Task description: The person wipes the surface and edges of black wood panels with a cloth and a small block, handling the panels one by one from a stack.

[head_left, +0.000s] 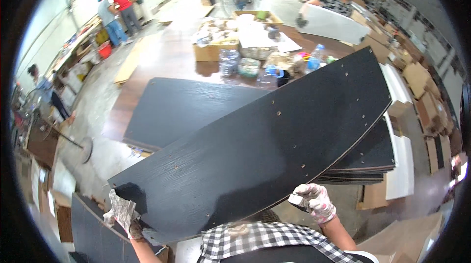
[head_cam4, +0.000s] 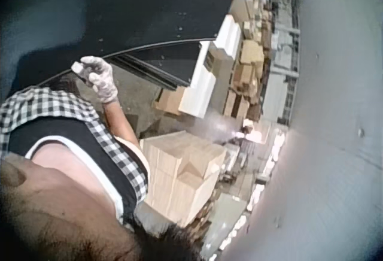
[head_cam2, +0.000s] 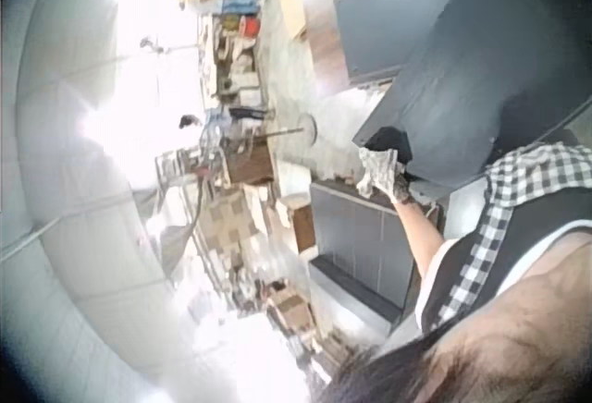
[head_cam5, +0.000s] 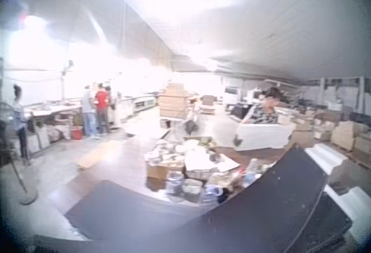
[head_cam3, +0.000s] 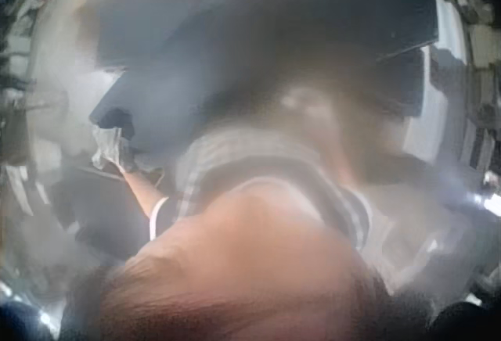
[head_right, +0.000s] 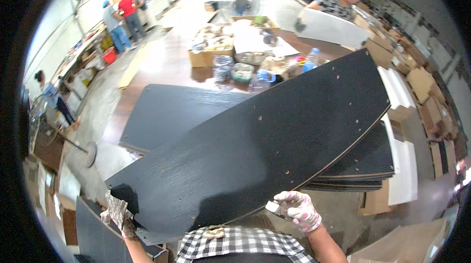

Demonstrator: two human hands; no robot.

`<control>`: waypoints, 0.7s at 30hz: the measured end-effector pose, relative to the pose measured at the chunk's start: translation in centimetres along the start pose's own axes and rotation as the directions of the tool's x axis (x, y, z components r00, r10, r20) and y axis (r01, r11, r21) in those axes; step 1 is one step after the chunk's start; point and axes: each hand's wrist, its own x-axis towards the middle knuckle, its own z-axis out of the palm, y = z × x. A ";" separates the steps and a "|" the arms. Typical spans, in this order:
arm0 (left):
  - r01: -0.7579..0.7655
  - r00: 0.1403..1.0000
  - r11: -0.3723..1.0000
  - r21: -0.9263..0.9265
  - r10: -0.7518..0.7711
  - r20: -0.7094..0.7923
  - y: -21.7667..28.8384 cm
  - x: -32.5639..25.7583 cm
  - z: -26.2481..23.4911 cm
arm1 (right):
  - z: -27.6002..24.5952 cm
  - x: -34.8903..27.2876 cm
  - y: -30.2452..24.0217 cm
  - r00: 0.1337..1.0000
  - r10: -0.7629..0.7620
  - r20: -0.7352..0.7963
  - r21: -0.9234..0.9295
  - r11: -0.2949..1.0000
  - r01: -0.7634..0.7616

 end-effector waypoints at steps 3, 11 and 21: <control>-0.046 0.994 0.986 0.163 0.062 -0.091 1.8 -0.8 -4.7 | 3.8 3.3 0.9 0.987 0.023 0.160 -0.101 0.995 -0.007; 0.094 0.835 0.335 0.938 0.487 -0.257 6.1 -8.5 -17.7 | 20.0 13.7 7.5 0.771 0.173 0.612 -0.265 0.964 -0.006; -0.362 0.912 0.804 -0.471 0.201 -0.357 10.8 -11.8 -27.5 | 38.8 22.9 22.6 0.512 0.384 0.768 -0.374 0.919 -0.127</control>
